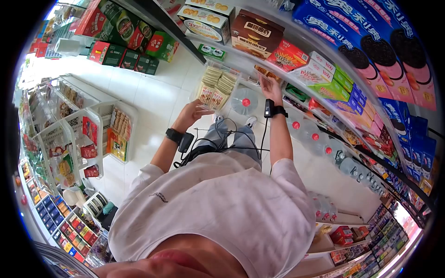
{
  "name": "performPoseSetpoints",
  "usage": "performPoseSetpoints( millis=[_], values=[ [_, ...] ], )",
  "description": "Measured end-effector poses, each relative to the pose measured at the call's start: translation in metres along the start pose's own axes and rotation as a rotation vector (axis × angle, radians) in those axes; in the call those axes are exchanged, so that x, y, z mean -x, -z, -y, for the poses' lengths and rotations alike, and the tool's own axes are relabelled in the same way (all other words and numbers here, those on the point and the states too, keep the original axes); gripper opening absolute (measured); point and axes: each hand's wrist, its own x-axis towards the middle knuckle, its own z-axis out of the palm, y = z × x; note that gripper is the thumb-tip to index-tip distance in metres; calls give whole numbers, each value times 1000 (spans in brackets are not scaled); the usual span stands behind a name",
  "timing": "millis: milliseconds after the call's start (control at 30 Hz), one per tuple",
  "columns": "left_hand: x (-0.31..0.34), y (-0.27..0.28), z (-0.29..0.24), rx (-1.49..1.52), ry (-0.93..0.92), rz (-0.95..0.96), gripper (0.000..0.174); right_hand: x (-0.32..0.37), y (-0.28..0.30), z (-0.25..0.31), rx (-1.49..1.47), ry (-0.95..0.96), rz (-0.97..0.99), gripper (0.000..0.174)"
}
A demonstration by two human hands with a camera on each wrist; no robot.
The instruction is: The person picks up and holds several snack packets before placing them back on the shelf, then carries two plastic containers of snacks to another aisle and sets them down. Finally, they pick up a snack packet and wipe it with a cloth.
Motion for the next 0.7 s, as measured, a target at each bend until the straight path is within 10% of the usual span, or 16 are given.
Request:
performPoseSetpoints(
  millis=[467, 700],
  values=[
    [-69, -32, -26, -42, 41, 74, 43, 4, 5, -7, 78, 150, -182, 36],
    [-110, -35, -35, 45, 99, 143, 33, 49, 17, -3, 193, -84, -102, 34]
  ],
)
